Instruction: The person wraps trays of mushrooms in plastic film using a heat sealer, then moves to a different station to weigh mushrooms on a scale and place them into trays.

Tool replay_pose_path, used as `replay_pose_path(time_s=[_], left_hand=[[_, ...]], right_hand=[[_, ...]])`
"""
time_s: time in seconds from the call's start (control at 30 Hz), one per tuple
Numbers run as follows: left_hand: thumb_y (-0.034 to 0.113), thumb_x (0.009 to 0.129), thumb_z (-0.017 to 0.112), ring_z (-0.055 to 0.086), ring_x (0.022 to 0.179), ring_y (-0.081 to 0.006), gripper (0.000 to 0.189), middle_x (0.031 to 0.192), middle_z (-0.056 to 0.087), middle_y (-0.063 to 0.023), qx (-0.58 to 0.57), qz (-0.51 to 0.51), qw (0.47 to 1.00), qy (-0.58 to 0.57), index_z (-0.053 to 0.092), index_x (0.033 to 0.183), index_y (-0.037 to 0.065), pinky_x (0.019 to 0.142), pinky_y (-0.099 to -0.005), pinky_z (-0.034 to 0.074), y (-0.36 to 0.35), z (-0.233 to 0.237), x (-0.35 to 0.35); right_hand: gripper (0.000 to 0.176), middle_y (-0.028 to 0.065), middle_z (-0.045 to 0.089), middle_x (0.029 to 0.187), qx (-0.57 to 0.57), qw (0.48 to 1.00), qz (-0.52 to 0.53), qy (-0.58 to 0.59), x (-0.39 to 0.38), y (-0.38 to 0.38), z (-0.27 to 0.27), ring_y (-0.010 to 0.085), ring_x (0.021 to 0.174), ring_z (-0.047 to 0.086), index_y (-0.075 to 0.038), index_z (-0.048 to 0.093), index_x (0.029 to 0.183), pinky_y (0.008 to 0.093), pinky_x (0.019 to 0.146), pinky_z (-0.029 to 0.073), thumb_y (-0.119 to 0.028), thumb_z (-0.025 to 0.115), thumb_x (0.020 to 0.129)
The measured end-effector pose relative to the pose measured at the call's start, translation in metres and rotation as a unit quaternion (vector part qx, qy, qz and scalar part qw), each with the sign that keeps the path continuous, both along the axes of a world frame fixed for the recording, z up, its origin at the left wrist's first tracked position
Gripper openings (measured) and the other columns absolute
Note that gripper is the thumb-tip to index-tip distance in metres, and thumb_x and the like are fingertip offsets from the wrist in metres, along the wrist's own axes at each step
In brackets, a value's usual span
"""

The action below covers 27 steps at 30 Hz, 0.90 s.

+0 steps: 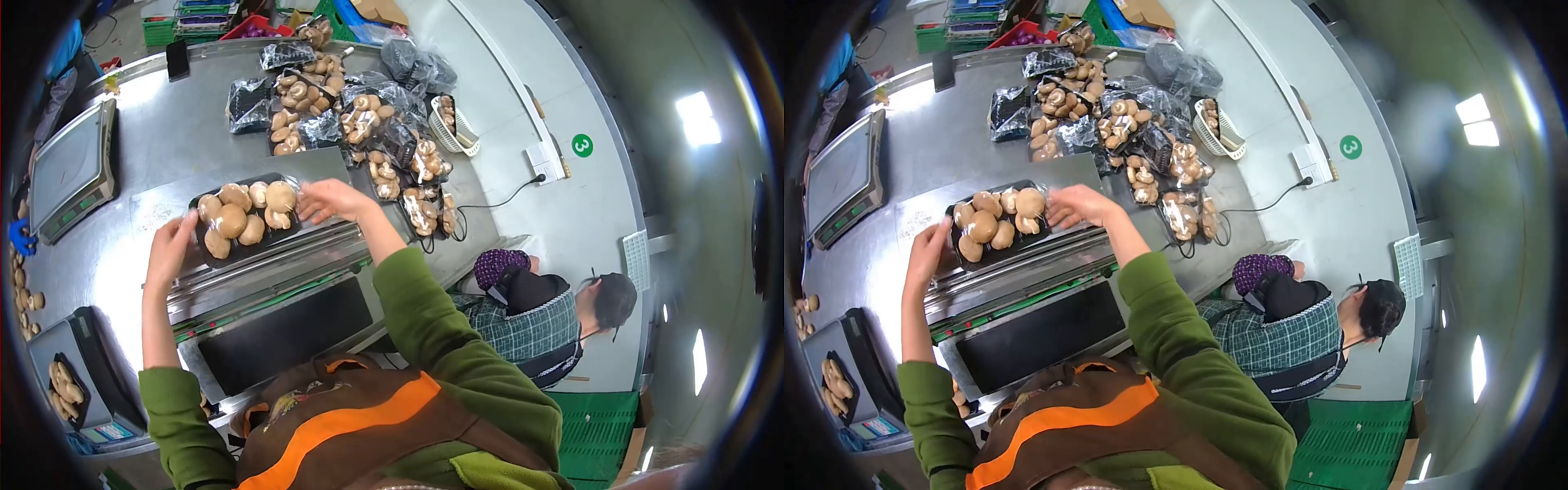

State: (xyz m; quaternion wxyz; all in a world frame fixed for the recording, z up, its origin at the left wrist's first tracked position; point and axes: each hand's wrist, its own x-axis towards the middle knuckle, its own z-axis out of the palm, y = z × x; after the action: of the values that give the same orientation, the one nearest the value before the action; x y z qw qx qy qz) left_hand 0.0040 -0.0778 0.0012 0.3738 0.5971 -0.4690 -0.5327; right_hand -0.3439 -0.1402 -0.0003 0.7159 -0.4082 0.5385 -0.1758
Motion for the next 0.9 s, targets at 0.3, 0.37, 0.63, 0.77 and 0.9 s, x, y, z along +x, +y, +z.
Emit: replay_pose_path(time_s=[0.3,0.37,0.63,0.77,0.9], left_hand=[[0.028,0.098,0.043,0.045,0.051,-0.0101,0.038,0.060,0.049,-0.0026,-0.060,0.121,0.990,-0.034,0.054,0.075,0.001,0.048,-0.0269,0.037,0.030,-0.013,-0.024],[0.029,0.099,0.041,0.040,0.050,-0.0071,0.036,0.061,0.046,0.0005,-0.039,0.145,0.987,0.058,0.052,0.075,0.004,0.046,-0.0241,0.034,0.055,0.004,-0.031],[0.027,0.099,0.044,0.036,0.054,-0.0058,0.035,0.060,0.041,0.0026,0.035,0.039,0.999,-0.009,0.048,0.072,0.006,0.048,-0.0246,0.031,0.163,-0.018,-0.019],[0.023,0.099,0.043,0.031,0.061,-0.0116,0.034,0.062,0.036,-0.0014,-0.094,0.082,0.987,-0.105,0.045,0.077,-0.002,0.054,-0.0290,0.033,0.188,-0.025,-0.050],[0.023,0.099,0.045,0.031,0.061,-0.0114,0.033,0.062,0.033,-0.0023,-0.081,0.045,0.993,-0.078,0.045,0.076,-0.002,0.054,-0.0287,0.032,0.204,-0.032,-0.058]], right_hand=[[0.033,0.0042,0.056,0.080,-0.191,0.964,-0.179,0.050,0.021,0.050,-0.004,0.0128,0.064,0.059,-0.004,0.053,0.093,0.0267,0.056,0.051,-0.035,0.043,0.098],[0.034,0.0036,0.055,0.077,-0.238,0.940,-0.242,0.030,0.021,0.093,0.013,0.0094,0.054,0.056,-0.003,0.052,0.089,0.0231,0.048,0.047,-0.034,0.041,0.099],[0.033,0.0029,0.058,0.075,-0.061,0.968,-0.242,-0.001,0.008,0.235,0.002,0.0104,0.056,0.059,-0.004,0.053,0.085,0.0230,0.050,0.048,-0.031,0.040,0.100],[0.033,0.0038,0.057,0.065,-0.211,0.923,-0.264,0.183,0.032,0.256,-0.011,0.0094,0.055,0.058,-0.002,0.053,0.081,0.0237,0.049,0.046,-0.028,0.043,0.099],[0.035,0.0035,0.048,0.054,-0.317,0.835,-0.304,0.332,0.032,0.291,-0.041,0.0090,0.049,0.047,0.000,0.052,0.074,0.0261,0.048,0.041,-0.027,0.050,0.096]])
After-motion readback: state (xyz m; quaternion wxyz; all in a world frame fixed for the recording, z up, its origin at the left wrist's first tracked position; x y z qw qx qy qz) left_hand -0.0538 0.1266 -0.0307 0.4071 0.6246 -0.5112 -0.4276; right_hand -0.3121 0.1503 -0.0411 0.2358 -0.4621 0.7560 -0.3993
